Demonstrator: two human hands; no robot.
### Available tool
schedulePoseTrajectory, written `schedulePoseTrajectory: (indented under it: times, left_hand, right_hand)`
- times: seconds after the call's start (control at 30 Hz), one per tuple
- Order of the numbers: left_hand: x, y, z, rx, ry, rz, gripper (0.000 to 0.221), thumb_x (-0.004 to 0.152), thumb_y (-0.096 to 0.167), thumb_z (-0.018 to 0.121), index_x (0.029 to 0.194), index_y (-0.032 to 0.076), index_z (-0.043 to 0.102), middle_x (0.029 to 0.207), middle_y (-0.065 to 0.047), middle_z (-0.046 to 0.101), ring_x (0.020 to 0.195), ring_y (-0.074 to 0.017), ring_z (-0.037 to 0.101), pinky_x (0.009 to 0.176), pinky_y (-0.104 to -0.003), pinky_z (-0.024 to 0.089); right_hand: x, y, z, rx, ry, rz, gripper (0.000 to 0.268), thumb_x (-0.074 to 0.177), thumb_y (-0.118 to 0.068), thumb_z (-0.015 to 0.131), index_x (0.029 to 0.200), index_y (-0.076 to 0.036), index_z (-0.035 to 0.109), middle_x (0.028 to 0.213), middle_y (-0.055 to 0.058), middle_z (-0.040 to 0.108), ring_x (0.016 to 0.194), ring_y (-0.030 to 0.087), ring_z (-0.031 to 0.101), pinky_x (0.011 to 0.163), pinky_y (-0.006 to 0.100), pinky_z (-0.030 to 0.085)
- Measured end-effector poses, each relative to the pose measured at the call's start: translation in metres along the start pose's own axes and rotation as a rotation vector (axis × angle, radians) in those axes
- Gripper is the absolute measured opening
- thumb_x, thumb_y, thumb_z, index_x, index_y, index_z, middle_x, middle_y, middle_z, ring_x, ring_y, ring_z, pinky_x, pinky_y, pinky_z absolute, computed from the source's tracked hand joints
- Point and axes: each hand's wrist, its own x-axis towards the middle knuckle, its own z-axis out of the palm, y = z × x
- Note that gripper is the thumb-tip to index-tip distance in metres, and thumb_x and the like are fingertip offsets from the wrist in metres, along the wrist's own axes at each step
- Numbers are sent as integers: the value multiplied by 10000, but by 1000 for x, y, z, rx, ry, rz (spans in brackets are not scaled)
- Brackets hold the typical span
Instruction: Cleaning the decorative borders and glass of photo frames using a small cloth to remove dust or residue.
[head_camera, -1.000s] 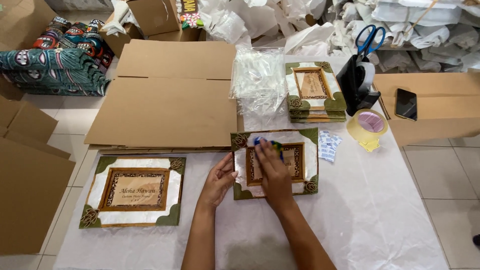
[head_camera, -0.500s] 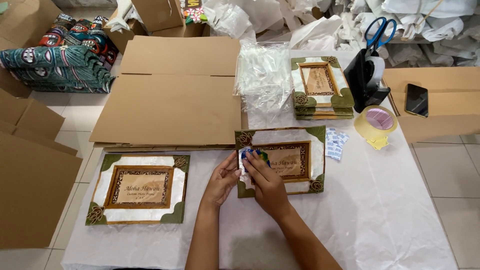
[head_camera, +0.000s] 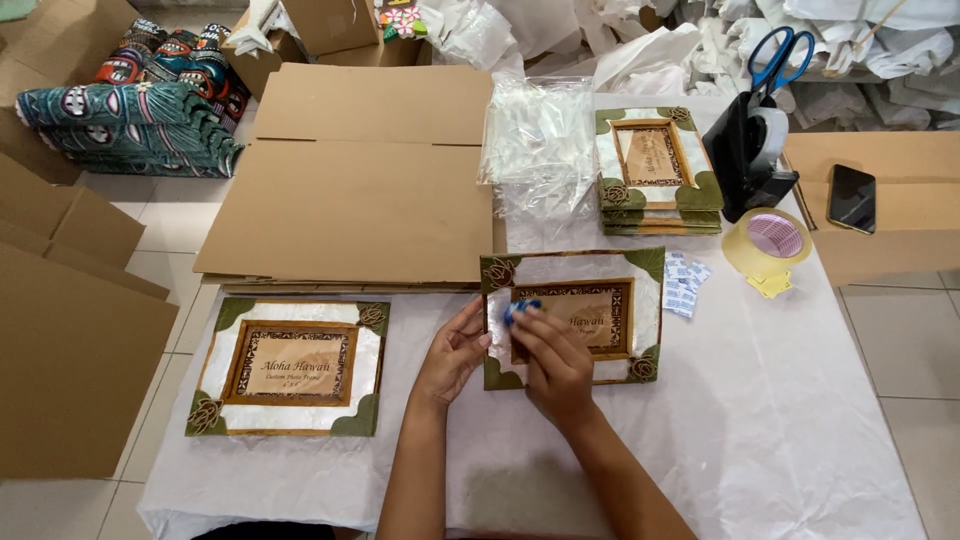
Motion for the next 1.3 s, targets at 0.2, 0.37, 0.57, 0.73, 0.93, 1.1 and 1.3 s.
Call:
schedulePoseTrajectory:
  times: [0.2,0.37,0.57,0.73,0.93,1.1,1.3]
  left_hand:
    - [4,-6,-7,-2,1,0,697,863,-146,645,1504,62,468,1375,-200,623,1134,-276,682,875,-328,617]
    - [5,-10,-10,9,14,-4,694,863,-133,653,1504,55,467,1377,-203,621,1137,-285,685,864,-339,624]
    - [11,-23,-27,11,24,-6,688,860,-116,672,1497,56,476,1372,-193,631,1111,-273,700,833,-335,636]
    - [5,-8,-7,15,24,-3,695,855,-109,682,1497,62,478,1374,-189,629,1101,-262,704,817,-319,640]
    - [4,-8,-7,15,22,-5,694,858,-107,687,1498,70,488,1365,-178,638,1110,-258,696,848,-330,626]
    - [8,-18,-20,18,31,-15,683,865,-108,678,1495,77,494,1373,-169,639,1112,-254,699,851,-332,626]
    - [4,-3,-4,14,18,-19,689,866,-113,673,1502,69,482,1367,-171,638,1107,-254,700,841,-329,630]
  right_hand:
    - [11,-13,-2,99,-101,63,297,956,39,570,1103,-89,794,1200,66,771,1170,323,696,971,420,570]
    - [7,-6,-10,157,-114,123,283,868,70,586,857,-120,795,987,-12,809,994,254,763,873,369,604]
    - [-9,26,-25,51,-76,161,300,778,78,546,701,-155,719,774,-12,755,778,247,743,734,362,591]
    - [14,26,-45,-127,41,83,297,862,162,572,996,-16,768,1061,124,757,1032,357,714,908,449,573]
    - [2,25,-32,-69,-62,167,326,846,127,611,1048,-73,769,1074,101,694,1048,320,663,938,449,537]
    - [-1,10,-18,-10,-136,115,335,804,79,626,1013,-122,793,1033,46,730,1010,287,688,928,417,542]
    - [5,-3,-17,28,-86,90,304,831,73,632,945,-151,803,972,0,747,912,244,710,861,371,566]
